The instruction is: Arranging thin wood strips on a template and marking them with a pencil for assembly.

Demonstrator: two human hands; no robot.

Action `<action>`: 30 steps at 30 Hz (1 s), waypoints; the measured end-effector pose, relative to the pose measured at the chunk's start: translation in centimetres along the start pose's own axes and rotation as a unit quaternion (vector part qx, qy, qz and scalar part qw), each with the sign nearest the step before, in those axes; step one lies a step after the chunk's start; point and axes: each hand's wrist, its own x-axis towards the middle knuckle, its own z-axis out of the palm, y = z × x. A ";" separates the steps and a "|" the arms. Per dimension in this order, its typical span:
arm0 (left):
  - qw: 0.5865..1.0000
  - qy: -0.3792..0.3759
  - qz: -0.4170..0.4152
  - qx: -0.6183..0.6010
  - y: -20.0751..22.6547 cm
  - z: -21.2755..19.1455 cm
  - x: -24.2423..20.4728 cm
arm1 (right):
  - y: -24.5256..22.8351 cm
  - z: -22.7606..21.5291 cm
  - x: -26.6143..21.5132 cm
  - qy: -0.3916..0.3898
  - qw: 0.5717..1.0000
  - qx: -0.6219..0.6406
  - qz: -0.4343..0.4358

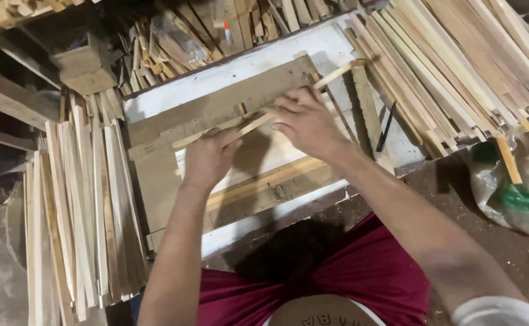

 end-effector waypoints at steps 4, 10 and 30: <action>1.000 -0.001 -0.001 0.027 -4.7 1.2 -1.2 | 0.7 5.7 -0.3 -0.053 0.998 0.033 0.006; 0.994 0.015 -0.097 0.037 -9.6 1.0 -2.1 | 0.0 6.2 1.9 -0.200 0.973 0.060 0.094; 0.970 0.155 -0.178 -0.057 -10.8 3.7 -2.4 | 1.2 8.4 0.0 -0.057 0.996 0.002 0.065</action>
